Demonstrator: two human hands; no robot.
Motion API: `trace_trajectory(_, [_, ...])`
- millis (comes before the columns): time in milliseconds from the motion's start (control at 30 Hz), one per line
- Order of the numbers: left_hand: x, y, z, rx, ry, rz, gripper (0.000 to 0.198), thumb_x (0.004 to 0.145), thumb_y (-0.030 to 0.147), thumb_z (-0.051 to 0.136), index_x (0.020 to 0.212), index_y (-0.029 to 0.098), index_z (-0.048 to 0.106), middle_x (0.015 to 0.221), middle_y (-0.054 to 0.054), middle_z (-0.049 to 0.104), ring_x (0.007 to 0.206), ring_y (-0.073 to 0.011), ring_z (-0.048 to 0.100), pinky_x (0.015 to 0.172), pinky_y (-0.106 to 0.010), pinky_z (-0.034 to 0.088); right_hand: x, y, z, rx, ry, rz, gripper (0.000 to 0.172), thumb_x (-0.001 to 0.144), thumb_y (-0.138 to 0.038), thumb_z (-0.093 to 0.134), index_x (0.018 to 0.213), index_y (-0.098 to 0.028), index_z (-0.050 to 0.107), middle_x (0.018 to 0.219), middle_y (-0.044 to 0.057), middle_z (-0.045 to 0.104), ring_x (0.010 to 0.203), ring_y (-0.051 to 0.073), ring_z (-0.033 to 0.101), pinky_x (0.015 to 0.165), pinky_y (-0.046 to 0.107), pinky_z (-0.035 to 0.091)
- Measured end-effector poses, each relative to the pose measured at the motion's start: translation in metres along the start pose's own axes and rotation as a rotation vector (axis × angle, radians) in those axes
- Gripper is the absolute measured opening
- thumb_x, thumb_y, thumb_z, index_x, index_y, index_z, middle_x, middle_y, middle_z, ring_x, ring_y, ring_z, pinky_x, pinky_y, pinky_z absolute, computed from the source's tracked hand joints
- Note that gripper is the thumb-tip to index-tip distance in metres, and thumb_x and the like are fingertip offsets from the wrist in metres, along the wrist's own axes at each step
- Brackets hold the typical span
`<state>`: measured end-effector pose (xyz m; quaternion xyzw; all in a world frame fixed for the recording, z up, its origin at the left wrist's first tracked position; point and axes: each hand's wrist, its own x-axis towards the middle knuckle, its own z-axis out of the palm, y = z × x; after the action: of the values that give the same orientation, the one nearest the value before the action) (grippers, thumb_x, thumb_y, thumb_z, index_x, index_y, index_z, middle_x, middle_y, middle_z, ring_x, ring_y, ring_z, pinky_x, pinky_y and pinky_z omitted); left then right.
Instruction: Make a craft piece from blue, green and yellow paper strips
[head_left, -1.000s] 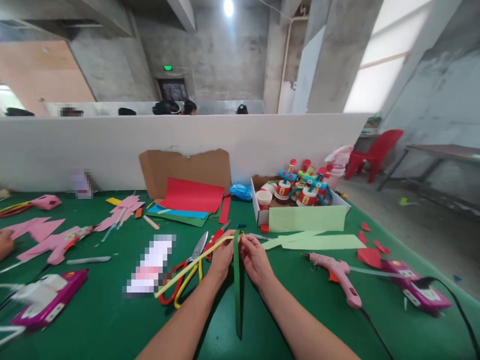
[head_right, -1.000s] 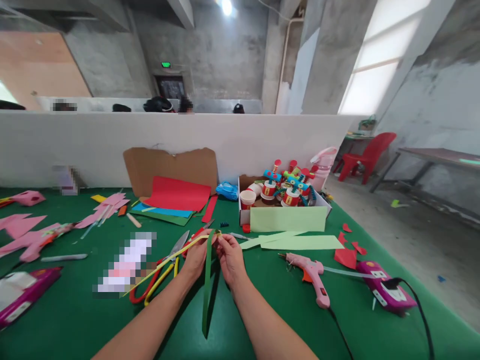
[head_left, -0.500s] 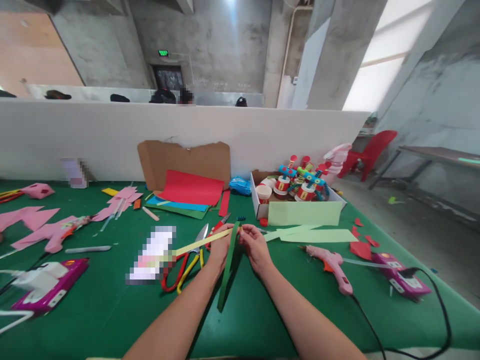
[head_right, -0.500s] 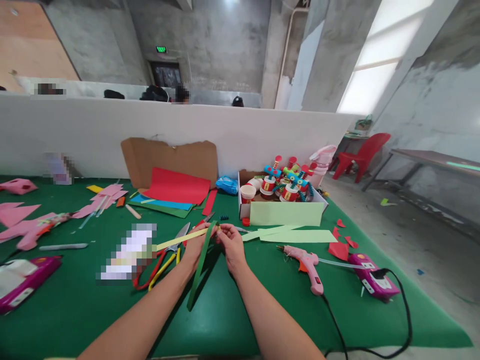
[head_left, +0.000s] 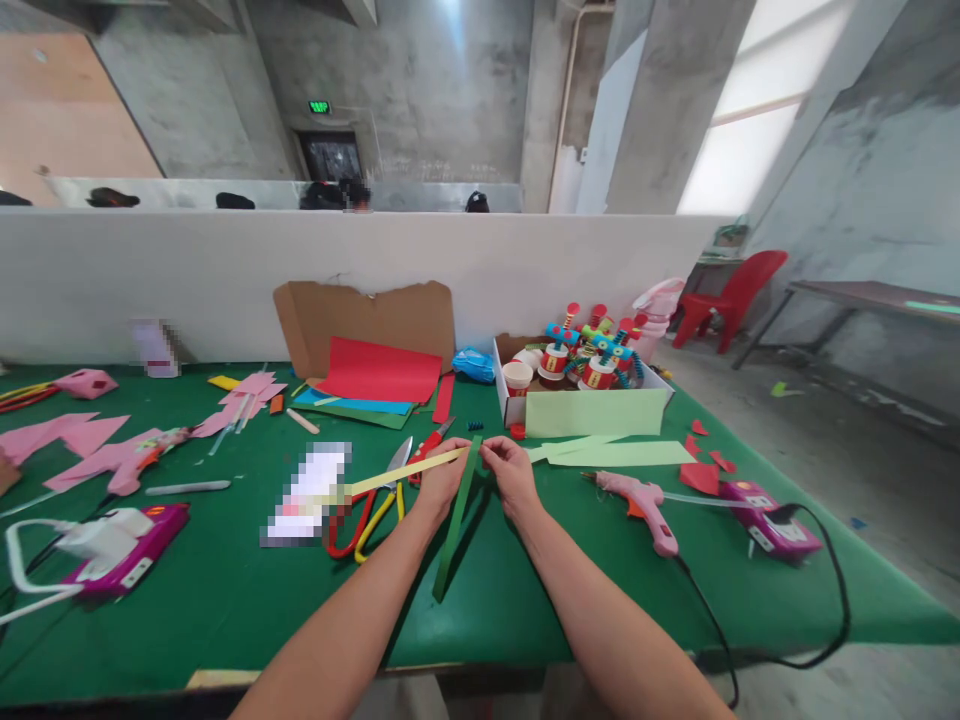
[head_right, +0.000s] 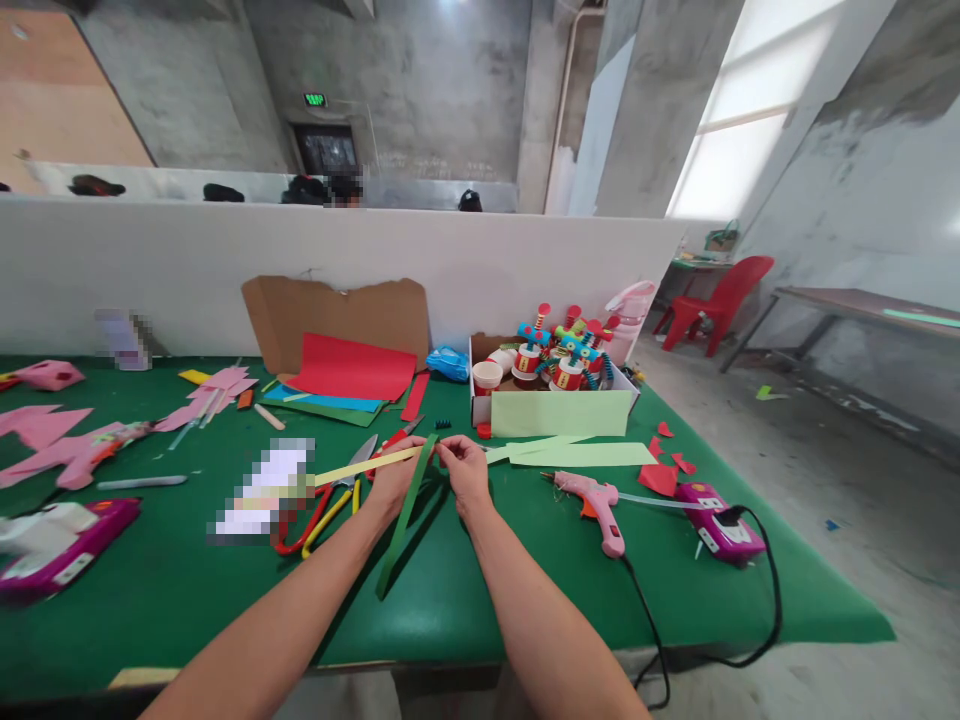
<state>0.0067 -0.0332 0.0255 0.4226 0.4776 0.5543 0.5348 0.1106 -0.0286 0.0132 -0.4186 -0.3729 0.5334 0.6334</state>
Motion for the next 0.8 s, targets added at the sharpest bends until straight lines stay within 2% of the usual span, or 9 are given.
trace_trajectory(133, [-0.0022, 0.0006, 0.0008, -0.013, 0.005, 0.002, 0.033, 0.051, 0.041, 0.075, 0.063, 0.015, 0.059, 0.048, 0.005, 0.054, 0.045, -0.0078, 0.044, 0.046, -0.02, 0.036, -0.0024, -0.0009, 0.0005, -0.014, 0.015, 0.004, 0.013, 0.055, -0.025, 0.073, 0.058, -0.018, 0.063, 0.052, -0.004, 0.056, 0.049, 0.008, 0.044, 0.052, 0.023, 0.035])
trace_trajectory(267, [-0.0017, 0.0007, -0.0009, -0.053, -0.048, -0.018, 0.035, 0.052, 0.044, 0.075, 0.064, 0.015, 0.059, 0.048, 0.004, 0.053, 0.043, -0.0077, 0.043, 0.043, -0.02, 0.034, -0.0053, -0.0024, 0.0, -0.032, -0.016, 0.016, 0.013, 0.057, -0.026, 0.074, 0.066, -0.018, 0.067, 0.059, -0.002, 0.062, 0.053, 0.009, 0.048, 0.055, 0.024, 0.038])
trace_trajectory(367, [-0.0002, -0.001, -0.0019, -0.06, -0.082, -0.031, 0.037, 0.053, 0.046, 0.075, 0.066, 0.014, 0.059, 0.049, 0.003, 0.054, 0.043, -0.0075, 0.043, 0.042, -0.02, 0.033, -0.0057, -0.002, -0.0005, -0.051, 0.008, -0.006, 0.012, 0.057, -0.027, 0.074, 0.062, -0.019, 0.067, 0.056, -0.003, 0.061, 0.052, 0.009, 0.046, 0.054, 0.024, 0.038])
trace_trajectory(500, [0.0017, -0.0053, -0.0032, -0.061, -0.077, -0.005, 0.041, 0.053, 0.048, 0.076, 0.071, 0.014, 0.061, 0.056, 0.001, 0.059, 0.05, -0.0089, 0.05, 0.047, -0.02, 0.038, -0.0047, 0.0004, 0.0005, 0.09, 0.04, 0.044, 0.018, 0.053, -0.029, 0.078, 0.06, -0.019, 0.065, 0.054, -0.005, 0.058, 0.05, 0.008, 0.046, 0.053, 0.023, 0.038])
trace_trajectory(633, [0.0031, -0.0056, -0.0063, -0.043, -0.081, -0.007, 0.045, 0.052, 0.052, 0.075, 0.071, 0.014, 0.063, 0.056, 0.001, 0.059, 0.053, -0.011, 0.053, 0.051, -0.022, 0.04, -0.0038, 0.0002, -0.0001, 0.163, -0.038, 0.145, 0.023, 0.05, -0.028, 0.08, 0.065, -0.019, 0.066, 0.057, -0.004, 0.06, 0.052, 0.008, 0.048, 0.053, 0.023, 0.039])
trace_trajectory(800, [0.0032, 0.0006, -0.0086, -0.002, -0.11, -0.011, 0.043, 0.049, 0.05, 0.077, 0.067, 0.014, 0.063, 0.052, 0.002, 0.056, 0.049, -0.0102, 0.05, 0.048, -0.022, 0.038, -0.0026, -0.0014, -0.0033, 0.09, -0.067, 0.131, 0.02, 0.053, -0.028, 0.079, 0.065, -0.018, 0.066, 0.056, -0.004, 0.06, 0.051, 0.008, 0.047, 0.051, 0.022, 0.037])
